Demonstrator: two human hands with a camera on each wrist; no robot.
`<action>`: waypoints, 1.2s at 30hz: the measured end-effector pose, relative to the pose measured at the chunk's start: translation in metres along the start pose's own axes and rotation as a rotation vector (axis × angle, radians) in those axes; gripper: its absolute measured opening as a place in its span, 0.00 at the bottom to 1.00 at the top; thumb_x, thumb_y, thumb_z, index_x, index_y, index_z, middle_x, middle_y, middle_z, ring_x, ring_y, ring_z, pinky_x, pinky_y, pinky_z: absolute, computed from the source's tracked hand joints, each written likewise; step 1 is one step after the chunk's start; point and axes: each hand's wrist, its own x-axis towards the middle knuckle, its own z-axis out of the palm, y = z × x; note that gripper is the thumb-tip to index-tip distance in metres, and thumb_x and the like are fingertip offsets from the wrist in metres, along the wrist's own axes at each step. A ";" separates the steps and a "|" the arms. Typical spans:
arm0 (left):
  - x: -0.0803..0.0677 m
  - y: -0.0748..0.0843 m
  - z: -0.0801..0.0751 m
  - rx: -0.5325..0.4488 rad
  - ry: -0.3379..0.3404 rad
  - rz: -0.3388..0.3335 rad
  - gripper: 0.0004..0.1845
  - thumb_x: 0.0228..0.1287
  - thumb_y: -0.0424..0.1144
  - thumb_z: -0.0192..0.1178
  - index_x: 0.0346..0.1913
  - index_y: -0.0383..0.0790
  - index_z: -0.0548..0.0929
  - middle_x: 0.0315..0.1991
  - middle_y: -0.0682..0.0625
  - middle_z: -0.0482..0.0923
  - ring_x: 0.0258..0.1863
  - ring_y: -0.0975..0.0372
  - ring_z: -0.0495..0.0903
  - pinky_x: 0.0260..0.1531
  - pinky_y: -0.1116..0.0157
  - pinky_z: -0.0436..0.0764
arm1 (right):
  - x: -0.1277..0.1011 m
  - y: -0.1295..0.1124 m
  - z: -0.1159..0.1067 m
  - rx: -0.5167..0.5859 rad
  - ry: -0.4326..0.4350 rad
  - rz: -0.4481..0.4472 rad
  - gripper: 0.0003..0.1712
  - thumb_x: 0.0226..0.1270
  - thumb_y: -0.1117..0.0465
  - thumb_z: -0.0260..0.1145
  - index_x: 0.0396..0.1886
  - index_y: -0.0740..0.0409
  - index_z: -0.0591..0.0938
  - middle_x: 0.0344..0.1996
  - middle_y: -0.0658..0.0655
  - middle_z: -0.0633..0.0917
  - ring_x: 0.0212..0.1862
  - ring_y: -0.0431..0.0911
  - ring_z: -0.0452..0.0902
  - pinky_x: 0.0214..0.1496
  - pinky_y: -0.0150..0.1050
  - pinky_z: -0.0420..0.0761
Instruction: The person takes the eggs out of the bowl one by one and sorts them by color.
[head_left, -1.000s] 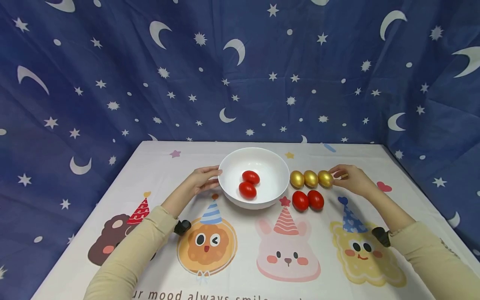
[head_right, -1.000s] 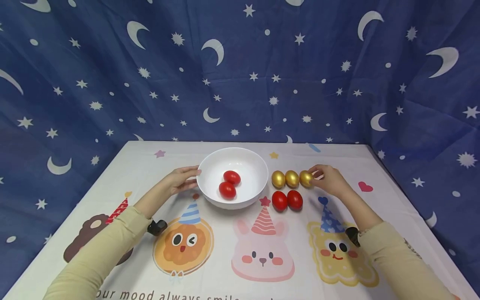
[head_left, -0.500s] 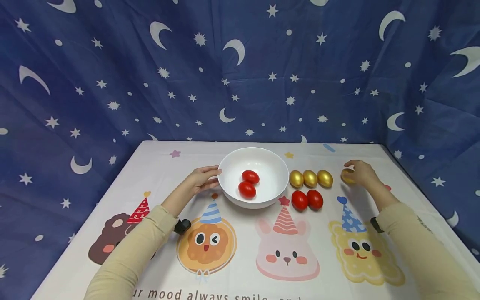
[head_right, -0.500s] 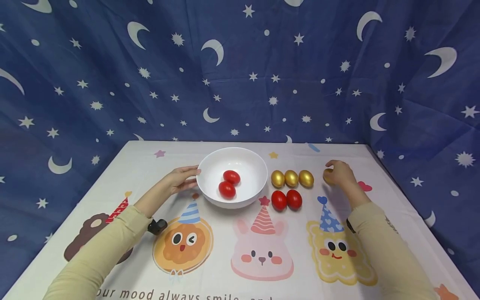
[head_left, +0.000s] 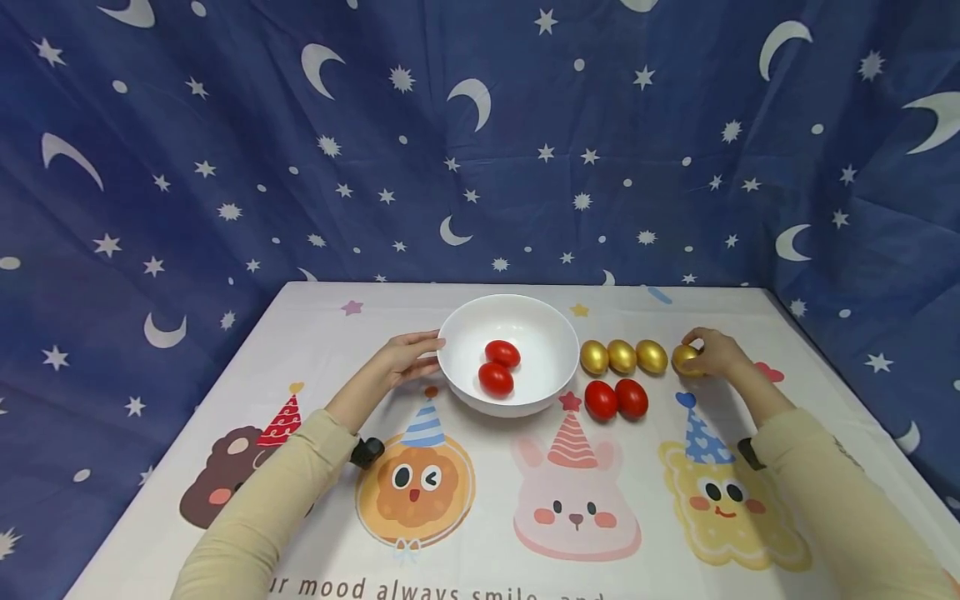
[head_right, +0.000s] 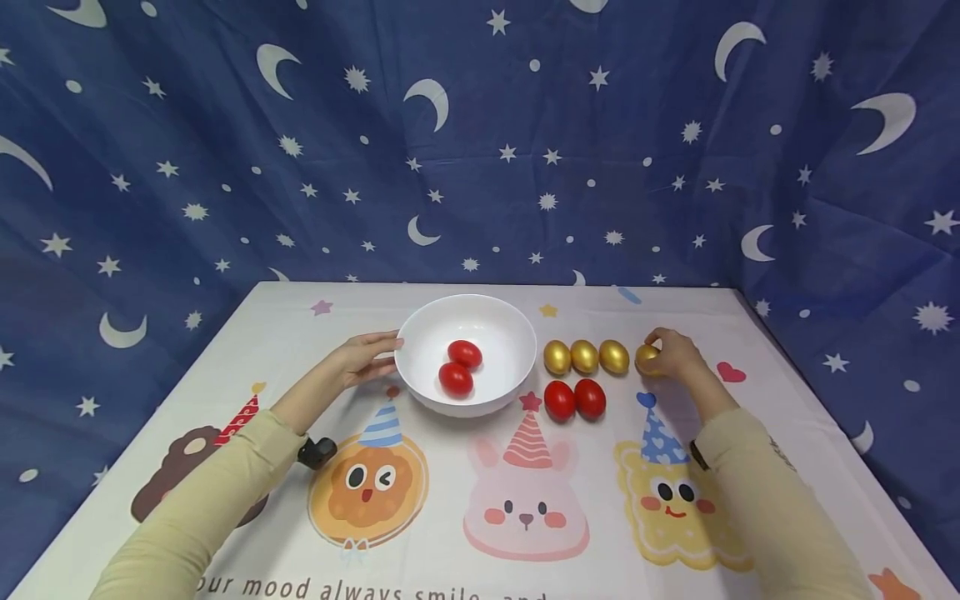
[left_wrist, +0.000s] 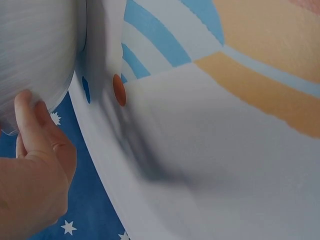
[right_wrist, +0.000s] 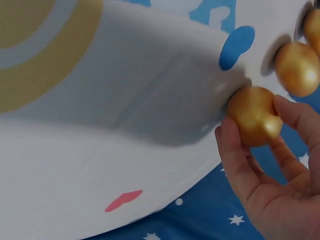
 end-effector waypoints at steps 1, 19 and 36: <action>0.000 0.000 0.000 -0.002 -0.002 0.000 0.29 0.66 0.36 0.58 0.69 0.42 0.64 0.67 0.38 0.65 0.27 0.67 0.81 0.39 0.74 0.87 | -0.001 -0.002 0.000 0.002 -0.014 -0.005 0.26 0.58 0.63 0.64 0.52 0.75 0.69 0.45 0.77 0.75 0.39 0.59 0.72 0.35 0.37 0.81; -0.005 -0.002 0.000 -0.018 -0.007 0.004 0.29 0.66 0.36 0.58 0.69 0.41 0.65 0.66 0.38 0.65 0.27 0.67 0.82 0.40 0.73 0.87 | -0.003 -0.008 0.005 0.036 -0.105 0.026 0.35 0.57 0.61 0.65 0.59 0.75 0.63 0.48 0.79 0.72 0.38 0.57 0.73 0.38 0.38 0.86; 0.001 -0.001 -0.001 -0.018 -0.013 0.007 0.28 0.66 0.35 0.58 0.68 0.42 0.66 0.66 0.39 0.66 0.27 0.67 0.82 0.38 0.74 0.87 | -0.012 -0.019 -0.005 -0.062 -0.067 -0.036 0.32 0.60 0.61 0.64 0.58 0.76 0.66 0.53 0.82 0.70 0.52 0.70 0.68 0.57 0.62 0.77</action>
